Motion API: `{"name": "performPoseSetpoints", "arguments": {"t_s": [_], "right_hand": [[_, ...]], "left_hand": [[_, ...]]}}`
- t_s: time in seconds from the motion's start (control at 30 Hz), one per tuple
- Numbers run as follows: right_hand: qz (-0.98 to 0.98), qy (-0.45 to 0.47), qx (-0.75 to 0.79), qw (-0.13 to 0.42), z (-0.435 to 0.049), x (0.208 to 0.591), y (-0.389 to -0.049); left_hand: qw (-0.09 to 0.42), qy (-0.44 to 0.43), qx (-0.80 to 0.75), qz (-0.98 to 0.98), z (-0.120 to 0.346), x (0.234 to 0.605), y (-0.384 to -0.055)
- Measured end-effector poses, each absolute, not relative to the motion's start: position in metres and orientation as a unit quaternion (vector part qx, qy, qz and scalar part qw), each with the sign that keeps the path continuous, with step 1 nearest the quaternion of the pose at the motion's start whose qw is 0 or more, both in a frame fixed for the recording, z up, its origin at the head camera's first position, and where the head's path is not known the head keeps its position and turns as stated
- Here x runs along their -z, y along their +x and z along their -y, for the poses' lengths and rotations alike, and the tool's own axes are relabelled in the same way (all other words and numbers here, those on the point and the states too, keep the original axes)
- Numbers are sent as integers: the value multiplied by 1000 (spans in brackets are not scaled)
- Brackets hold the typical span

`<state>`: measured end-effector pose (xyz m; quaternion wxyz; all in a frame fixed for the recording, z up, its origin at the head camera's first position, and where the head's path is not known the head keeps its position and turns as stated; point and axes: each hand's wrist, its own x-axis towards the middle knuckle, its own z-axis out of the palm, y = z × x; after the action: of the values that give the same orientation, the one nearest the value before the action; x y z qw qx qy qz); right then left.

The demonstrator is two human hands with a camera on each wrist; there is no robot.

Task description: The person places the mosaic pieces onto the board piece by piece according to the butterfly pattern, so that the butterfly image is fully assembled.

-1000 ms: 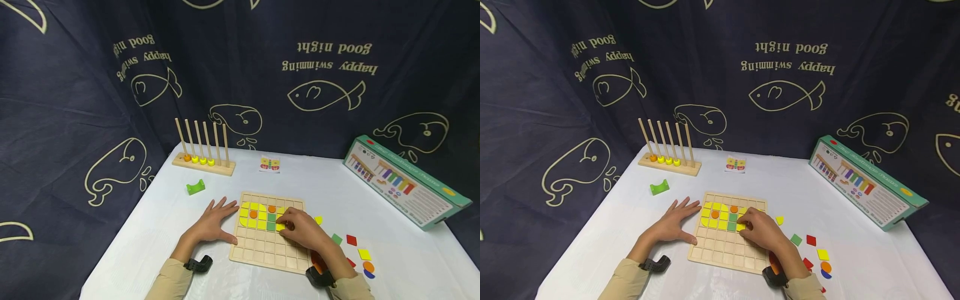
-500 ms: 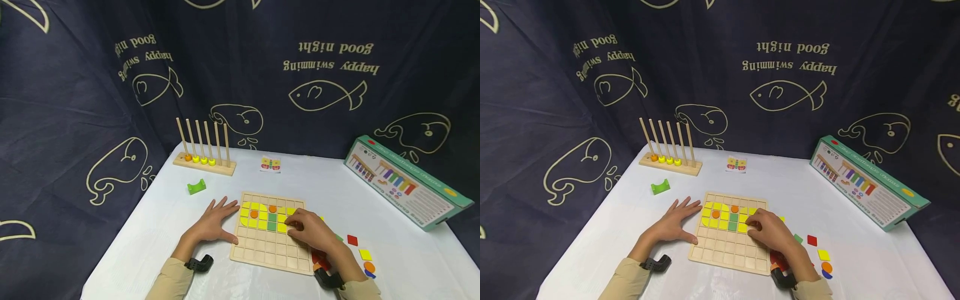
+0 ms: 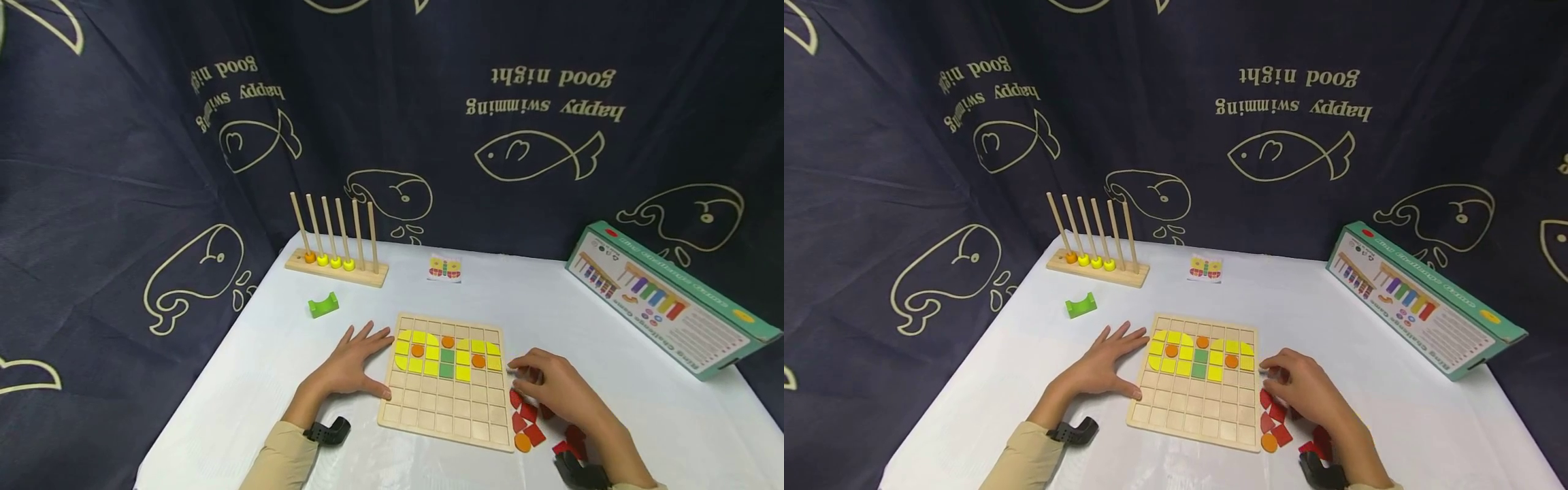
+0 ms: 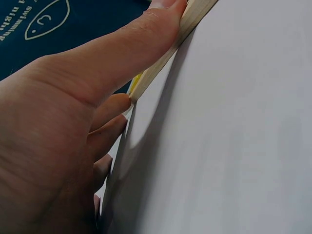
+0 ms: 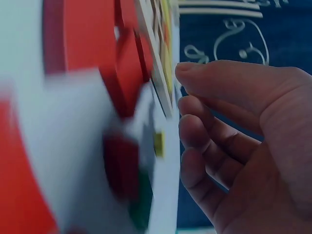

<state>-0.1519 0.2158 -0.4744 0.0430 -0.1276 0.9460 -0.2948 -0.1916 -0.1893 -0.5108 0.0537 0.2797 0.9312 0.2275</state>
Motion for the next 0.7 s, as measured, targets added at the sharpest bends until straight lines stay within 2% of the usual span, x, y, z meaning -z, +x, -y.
{"name": "performPoseSetpoints", "arguments": {"t_s": [0.3,0.7], "right_hand": [[-952,-64,291,66,-269,467,-136],[-954,24,260,147,-327,474,-114]], "left_hand": [[49,283,-229,-930,189,510,-191],[52,286,-232,-928,189,508,-190]]}}
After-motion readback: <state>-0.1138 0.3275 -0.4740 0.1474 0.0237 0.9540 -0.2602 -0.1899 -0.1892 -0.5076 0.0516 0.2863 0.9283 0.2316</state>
